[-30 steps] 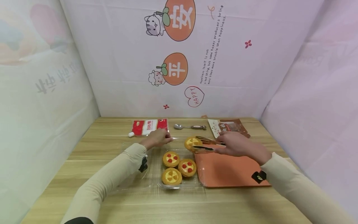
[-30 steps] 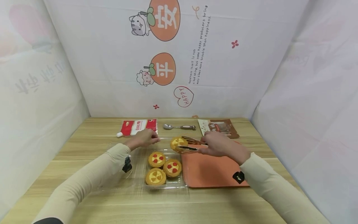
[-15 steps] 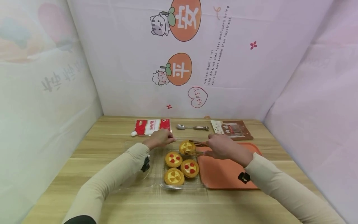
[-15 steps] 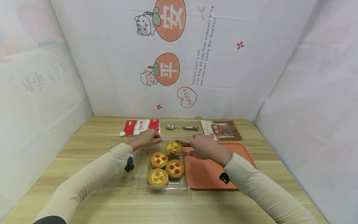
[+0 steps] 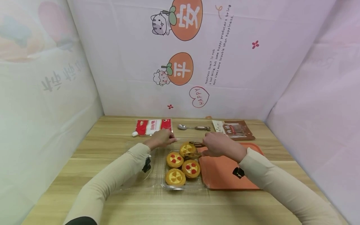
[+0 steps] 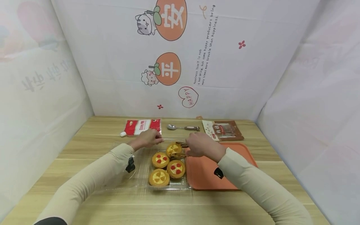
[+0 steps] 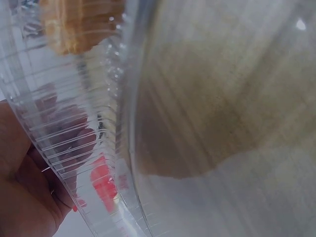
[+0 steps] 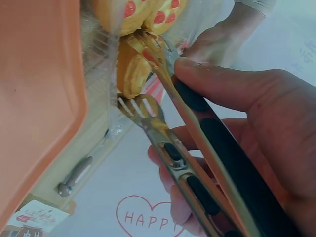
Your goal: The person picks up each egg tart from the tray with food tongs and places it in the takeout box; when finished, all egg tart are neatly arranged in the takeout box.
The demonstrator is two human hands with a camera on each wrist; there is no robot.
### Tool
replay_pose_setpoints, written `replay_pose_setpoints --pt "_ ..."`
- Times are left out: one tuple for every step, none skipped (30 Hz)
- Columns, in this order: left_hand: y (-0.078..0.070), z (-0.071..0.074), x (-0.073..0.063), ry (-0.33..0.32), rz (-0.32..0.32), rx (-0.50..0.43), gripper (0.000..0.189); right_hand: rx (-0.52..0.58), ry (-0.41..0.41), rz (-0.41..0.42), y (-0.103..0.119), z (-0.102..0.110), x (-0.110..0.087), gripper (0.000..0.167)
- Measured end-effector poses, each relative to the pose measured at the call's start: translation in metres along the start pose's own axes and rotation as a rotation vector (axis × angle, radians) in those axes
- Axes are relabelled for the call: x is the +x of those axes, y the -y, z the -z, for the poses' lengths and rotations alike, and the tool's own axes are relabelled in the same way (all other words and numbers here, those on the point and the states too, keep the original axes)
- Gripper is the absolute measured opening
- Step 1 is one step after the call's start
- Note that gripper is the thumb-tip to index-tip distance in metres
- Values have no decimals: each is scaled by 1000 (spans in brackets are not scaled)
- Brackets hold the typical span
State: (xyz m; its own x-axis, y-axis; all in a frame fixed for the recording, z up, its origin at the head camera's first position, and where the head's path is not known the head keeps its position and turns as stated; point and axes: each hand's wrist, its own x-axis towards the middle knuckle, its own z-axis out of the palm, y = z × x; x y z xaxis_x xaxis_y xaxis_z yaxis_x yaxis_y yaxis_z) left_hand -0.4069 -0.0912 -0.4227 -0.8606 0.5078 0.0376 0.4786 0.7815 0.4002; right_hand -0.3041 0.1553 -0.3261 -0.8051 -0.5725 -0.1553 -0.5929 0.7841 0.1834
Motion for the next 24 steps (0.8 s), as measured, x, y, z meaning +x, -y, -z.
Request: replay_pose_setpoints --pt "0 0 0 0 -2 1 26 -1 7 -5 0 1 0 33" --pt "-1 0 0 2 -2 -1 26 0 12 -12 1 2 0 32" --pt "-1 0 1 3 -3 2 26 -3 19 -18 1 2 1 32" --pt "-2 0 1 4 -5 2 26 -6 24 -23 1 3 0 33" --pt "-2 0 2 4 -6 3 26 -6 26 -28 1 3 0 33" --pt "-2 0 3 4 -6 6 26 -10 26 -28 1 4 0 33" --pt "-2 0 3 5 -6 5 26 -6 26 -27 1 4 0 33" --pt "-2 0 4 6 -5 5 26 -1 27 -25 0 5 0 33" --pt "-1 0 4 5 -6 7 26 8 27 -25 -1 5 -1 34" --pt "-1 -1 4 4 -6 4 26 34 31 -28 -2 6 -2 35" --pt "-1 -1 5 4 -7 2 25 63 33 -31 -4 7 -3 36" --pt "0 -1 5 4 -9 0 25 104 33 -39 -6 8 -5 38" --pt "0 -1 4 3 -11 0 25 136 26 -42 -9 10 -7 40" --pt "0 -2 5 2 -14 0 25 163 12 -49 -13 11 -9 41" --pt "0 -2 4 0 -16 1 25 188 -10 -61 -17 12 -12 42" --pt "0 -2 4 -1 -16 0 26 209 -38 -78 -22 14 -14 43" --pt "1 -2 4 -2 -18 1 26 218 -70 -93 -28 14 -17 43" --pt "1 -2 4 -4 -16 2 26 222 -106 -109 -33 15 -21 41" --pt "1 -2 3 -5 -14 2 25 225 -138 -127 -39 15 -24 40" --pt "1 -2 3 -5 -12 3 25 243 -164 -154 -45 15 -27 40" --pt "1 -2 3 -4 -9 6 25 265 -183 -182 -51 14 -30 40" --pt "1 -2 2 -2 -5 7 25 290 -196 -205 -57 12 -34 40" --pt "1 -2 2 -1 -3 10 25 319 -202 -225 -64 9 -37 40" --pt "2 -1 2 2 0 12 25 354 -204 -250 -71 5 -40 41"
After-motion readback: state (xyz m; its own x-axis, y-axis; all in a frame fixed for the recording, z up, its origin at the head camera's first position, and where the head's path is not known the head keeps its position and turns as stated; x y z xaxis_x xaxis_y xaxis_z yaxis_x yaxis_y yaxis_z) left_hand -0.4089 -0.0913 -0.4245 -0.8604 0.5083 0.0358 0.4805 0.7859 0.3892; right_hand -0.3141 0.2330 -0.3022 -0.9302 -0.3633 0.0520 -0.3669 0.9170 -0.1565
